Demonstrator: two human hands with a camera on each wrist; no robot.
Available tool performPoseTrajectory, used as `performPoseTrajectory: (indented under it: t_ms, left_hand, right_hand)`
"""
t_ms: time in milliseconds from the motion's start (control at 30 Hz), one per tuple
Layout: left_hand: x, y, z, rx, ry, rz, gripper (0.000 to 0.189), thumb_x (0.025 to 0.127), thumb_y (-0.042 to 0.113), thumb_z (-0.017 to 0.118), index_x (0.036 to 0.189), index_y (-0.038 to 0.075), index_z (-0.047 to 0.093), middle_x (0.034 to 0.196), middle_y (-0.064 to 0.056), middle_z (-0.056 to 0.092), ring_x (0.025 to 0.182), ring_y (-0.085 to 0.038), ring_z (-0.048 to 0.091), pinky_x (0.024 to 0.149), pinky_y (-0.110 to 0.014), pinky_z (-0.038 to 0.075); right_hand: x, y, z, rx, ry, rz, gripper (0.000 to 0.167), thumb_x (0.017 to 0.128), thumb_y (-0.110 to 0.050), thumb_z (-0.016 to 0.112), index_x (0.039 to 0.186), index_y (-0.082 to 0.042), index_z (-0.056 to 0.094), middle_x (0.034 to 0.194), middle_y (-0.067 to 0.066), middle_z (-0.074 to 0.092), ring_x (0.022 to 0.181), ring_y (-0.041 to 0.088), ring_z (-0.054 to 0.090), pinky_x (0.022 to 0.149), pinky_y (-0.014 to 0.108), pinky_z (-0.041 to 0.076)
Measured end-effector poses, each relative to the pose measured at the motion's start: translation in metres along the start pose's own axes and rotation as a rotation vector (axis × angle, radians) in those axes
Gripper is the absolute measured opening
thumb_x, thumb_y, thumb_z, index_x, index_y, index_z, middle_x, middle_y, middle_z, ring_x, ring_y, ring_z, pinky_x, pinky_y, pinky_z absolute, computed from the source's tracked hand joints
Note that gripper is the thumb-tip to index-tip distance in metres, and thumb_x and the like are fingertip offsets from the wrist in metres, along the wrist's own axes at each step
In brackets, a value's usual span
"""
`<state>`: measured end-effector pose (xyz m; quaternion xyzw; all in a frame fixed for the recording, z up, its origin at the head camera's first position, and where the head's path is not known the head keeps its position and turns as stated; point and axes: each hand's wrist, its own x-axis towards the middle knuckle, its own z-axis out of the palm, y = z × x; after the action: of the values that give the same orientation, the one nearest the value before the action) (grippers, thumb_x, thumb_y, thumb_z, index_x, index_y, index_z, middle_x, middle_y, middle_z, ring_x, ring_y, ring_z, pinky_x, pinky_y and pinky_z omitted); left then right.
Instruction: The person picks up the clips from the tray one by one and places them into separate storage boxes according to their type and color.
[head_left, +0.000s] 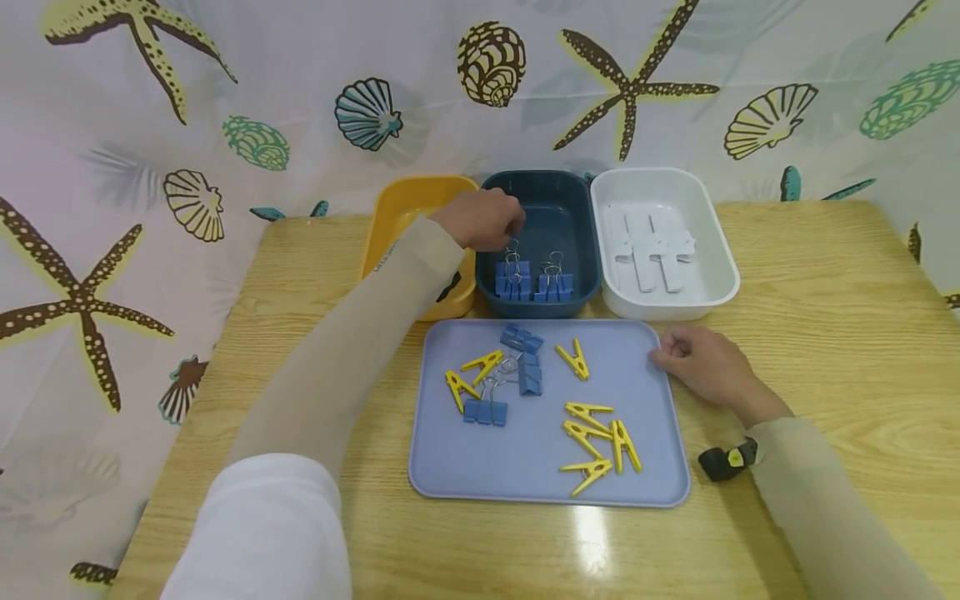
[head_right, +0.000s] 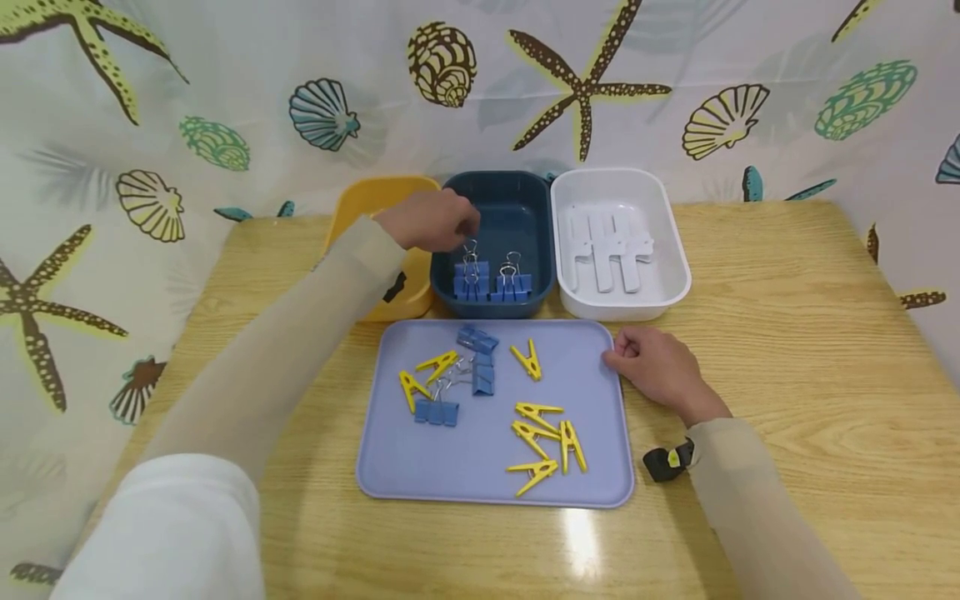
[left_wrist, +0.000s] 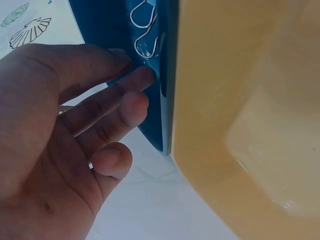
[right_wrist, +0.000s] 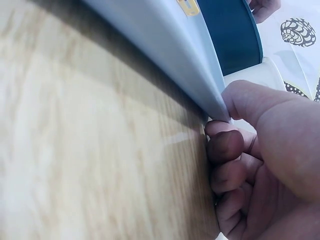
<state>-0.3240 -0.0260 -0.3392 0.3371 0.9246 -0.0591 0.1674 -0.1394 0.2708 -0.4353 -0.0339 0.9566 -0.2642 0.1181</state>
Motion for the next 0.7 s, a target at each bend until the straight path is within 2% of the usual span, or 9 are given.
performPoseTrajectory:
  t_ms: [300, 700]
  left_hand:
    - [-0.005, 0.0, -0.002, -0.003, 0.018, 0.019, 0.029, 0.095, 0.017, 0.054, 0.122, 0.013, 0.063, 0.119, -0.004, 0.065, 0.099, -0.02, 0.06, 0.093, -0.033, 0.051]
    - [-0.014, 0.001, -0.001, 0.004, 0.057, 0.04, 0.025, 0.096, 0.018, 0.053, 0.117, 0.012, 0.065, 0.11, -0.005, 0.066, 0.091, -0.022, 0.059, 0.088, -0.032, 0.052]
  right_hand:
    - [-0.001, -0.001, -0.001, 0.004, -0.002, -0.003, 0.027, 0.091, -0.032, 0.062, 0.074, -0.012, 0.055, 0.068, 0.0, 0.053, 0.069, 0.017, 0.047, 0.065, 0.03, 0.034]
    - [-0.001, -0.002, -0.001, -0.001, 0.0, -0.004, 0.027, 0.091, -0.032, 0.062, 0.073, -0.013, 0.055, 0.069, 0.0, 0.053, 0.069, 0.017, 0.048, 0.065, 0.029, 0.034]
